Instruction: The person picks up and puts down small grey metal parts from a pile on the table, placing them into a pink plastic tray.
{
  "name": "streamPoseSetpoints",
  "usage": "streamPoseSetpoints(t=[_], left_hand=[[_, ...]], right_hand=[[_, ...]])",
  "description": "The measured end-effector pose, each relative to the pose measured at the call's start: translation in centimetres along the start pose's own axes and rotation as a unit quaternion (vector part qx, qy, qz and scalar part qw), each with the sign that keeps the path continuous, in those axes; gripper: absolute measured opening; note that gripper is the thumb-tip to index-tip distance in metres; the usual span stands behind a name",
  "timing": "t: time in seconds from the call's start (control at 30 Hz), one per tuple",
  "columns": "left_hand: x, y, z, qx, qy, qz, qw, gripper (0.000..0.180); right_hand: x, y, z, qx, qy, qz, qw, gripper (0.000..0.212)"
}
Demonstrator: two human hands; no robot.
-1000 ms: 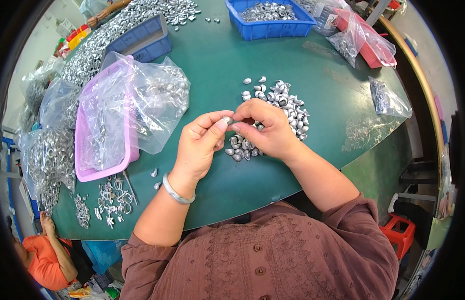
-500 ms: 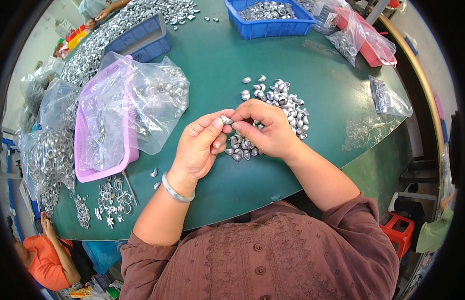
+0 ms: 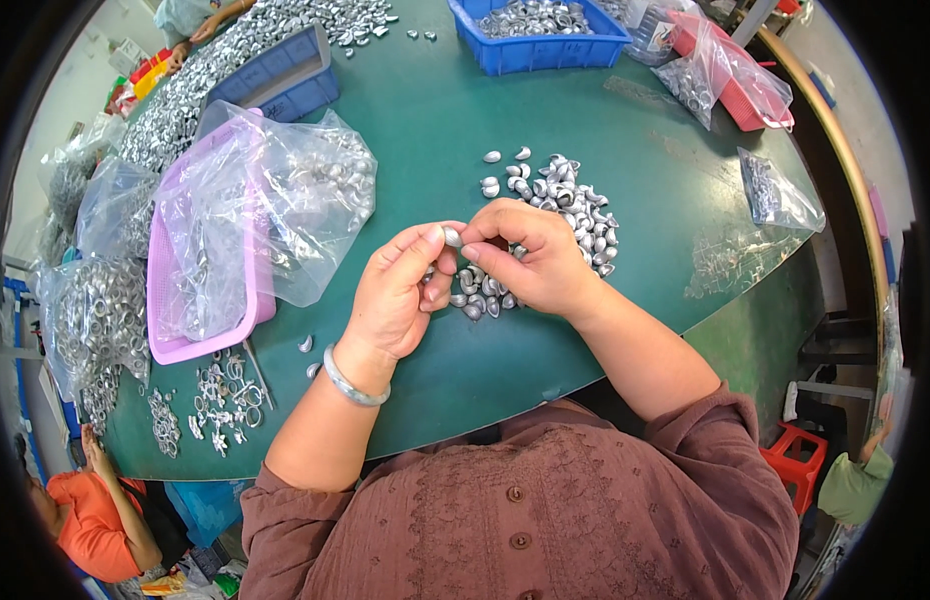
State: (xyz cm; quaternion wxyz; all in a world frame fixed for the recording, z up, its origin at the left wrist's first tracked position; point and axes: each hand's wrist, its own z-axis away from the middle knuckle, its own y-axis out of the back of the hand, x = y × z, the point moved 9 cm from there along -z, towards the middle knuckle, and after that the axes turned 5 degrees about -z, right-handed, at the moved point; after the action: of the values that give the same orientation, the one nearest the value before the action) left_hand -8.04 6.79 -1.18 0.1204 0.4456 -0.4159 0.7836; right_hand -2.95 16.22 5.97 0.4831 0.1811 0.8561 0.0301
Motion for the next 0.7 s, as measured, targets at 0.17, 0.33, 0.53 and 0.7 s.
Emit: streamPoseSetpoints(t=[0.17, 0.33, 0.53, 0.7], left_hand=[[-0.6, -0.2, 0.0, -0.029, 0.044, 0.05, 0.997, 0.02], [-1.6, -0.3, -0.1, -0.04, 0.091, 0.129, 0.987, 0.021], [-1.7, -0.2, -0.3, -0.059, 0.089, 0.158, 0.982, 0.021], [-1.5, -0.1, -0.4, -0.074, 0.075, 0.177, 0.979, 0.021]], right_hand=[[0.1, -0.2, 0.0, -0.015, -0.024, -0.004, 1.0, 0.007], [-0.1, -0.4, 0.0, -0.014, 0.005, -0.015, 1.0, 0.006], [0.0, -0.4, 0.0, -0.025, -0.022, -0.007, 0.999, 0.005], [0.4, -0.3, 0.1, -0.019, -0.032, -0.001, 0.999, 0.004]])
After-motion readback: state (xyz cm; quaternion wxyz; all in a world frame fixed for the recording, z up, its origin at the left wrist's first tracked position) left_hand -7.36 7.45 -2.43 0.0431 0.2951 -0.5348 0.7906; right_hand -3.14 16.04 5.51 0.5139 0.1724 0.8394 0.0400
